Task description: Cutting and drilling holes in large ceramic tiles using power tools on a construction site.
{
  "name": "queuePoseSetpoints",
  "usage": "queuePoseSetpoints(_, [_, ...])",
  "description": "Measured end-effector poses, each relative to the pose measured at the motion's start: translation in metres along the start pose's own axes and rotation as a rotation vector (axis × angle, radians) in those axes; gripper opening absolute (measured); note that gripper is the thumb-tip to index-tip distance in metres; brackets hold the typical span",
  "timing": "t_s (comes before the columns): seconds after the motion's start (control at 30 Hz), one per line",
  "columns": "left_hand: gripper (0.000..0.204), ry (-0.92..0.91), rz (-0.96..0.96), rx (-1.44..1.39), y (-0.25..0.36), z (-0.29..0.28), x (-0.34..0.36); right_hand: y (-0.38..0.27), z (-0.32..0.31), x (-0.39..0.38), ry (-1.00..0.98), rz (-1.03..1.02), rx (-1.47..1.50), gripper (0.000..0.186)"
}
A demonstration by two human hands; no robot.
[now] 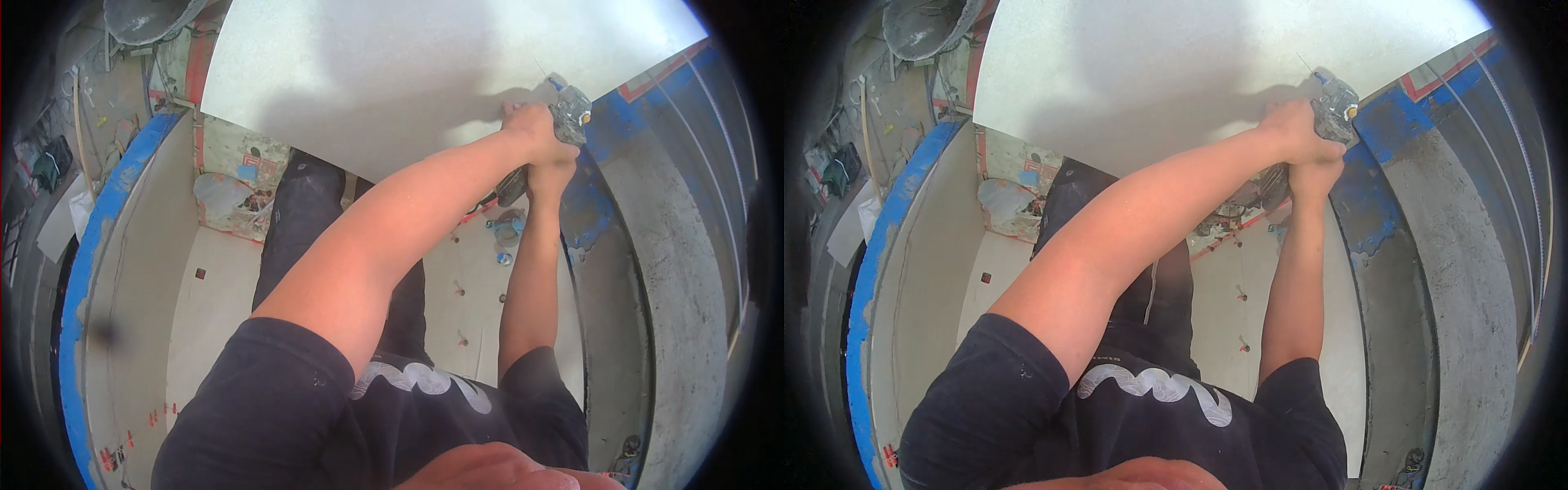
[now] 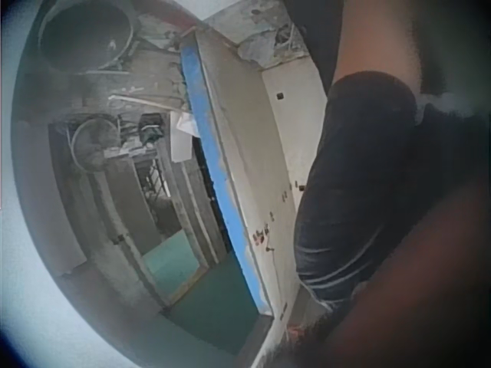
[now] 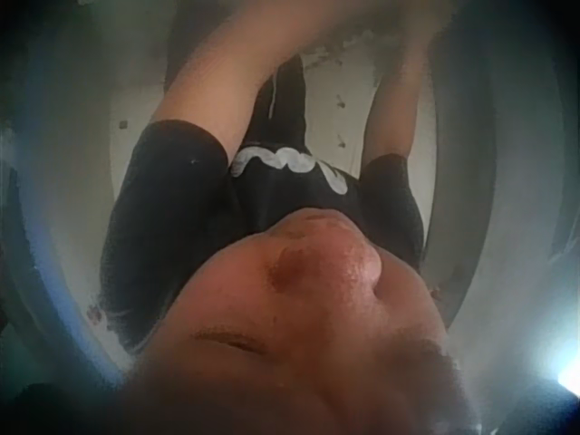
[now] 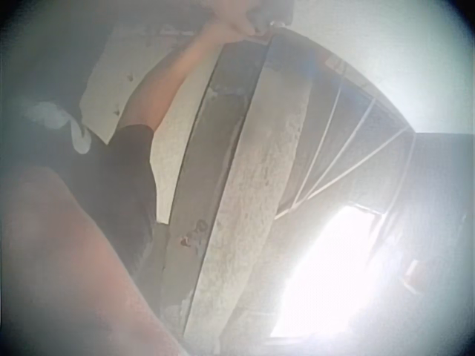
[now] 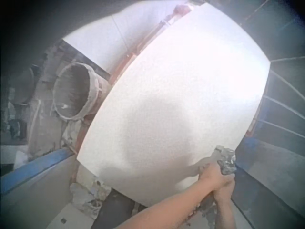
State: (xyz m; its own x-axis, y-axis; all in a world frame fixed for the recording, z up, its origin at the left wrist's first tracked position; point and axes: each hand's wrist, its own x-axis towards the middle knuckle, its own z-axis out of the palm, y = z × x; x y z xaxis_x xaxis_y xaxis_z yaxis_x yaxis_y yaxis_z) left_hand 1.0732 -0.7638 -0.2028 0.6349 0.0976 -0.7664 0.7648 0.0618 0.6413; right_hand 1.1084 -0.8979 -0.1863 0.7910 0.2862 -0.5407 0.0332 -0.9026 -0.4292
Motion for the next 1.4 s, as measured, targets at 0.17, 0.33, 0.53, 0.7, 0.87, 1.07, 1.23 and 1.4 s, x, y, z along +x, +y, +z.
queuePoseSetpoints(0.17, [0.081, -0.039, -0.055, -0.026, 0.003, 0.001, 0.002, -0.006, 0.001, -0.002, 0.008, 0.044, 0.061, 0.055])
queuePoseSetpoints(0.33, [0.081, -0.015, -0.035, -0.006, 0.002, 0.0, 0.002, -0.012, 0.005, -0.005, 0.04, 0.058, 0.142, 0.056])
queuePoseSetpoints(0.53, [0.081, 0.004, -0.041, -0.034, 0.001, 0.0, 0.001, -0.008, 0.005, -0.005, 0.028, 0.026, 0.114, 0.05])
queuePoseSetpoints(0.7, [0.083, 0.03, -0.031, -0.04, -0.001, 0.004, -0.001, -0.003, 0.003, -0.003, -0.009, 0.012, 0.071, 0.049])
queuePoseSetpoints(0.87, [0.083, 0.049, -0.025, -0.032, -0.002, 0.006, -0.001, -0.003, 0.004, -0.004, 0.006, 0.03, 0.111, 0.048])
queuePoseSetpoints(1.07, [0.082, 0.039, -0.018, -0.037, -0.004, 0.007, -0.001, -0.007, 0.004, -0.006, 0.002, 0.011, 0.062, 0.049])
queuePoseSetpoints(1.23, [0.08, 0.066, -0.026, -0.092, -0.005, 0.009, 0.001, -0.008, 0.003, -0.005, 0.025, 0.0, 0.037, 0.049])
queuePoseSetpoints(1.4, [0.08, 0.058, -0.019, -0.082, -0.005, 0.011, 0.003, -0.004, 0.002, -0.003, 0.012, -0.007, 0.03, 0.047])
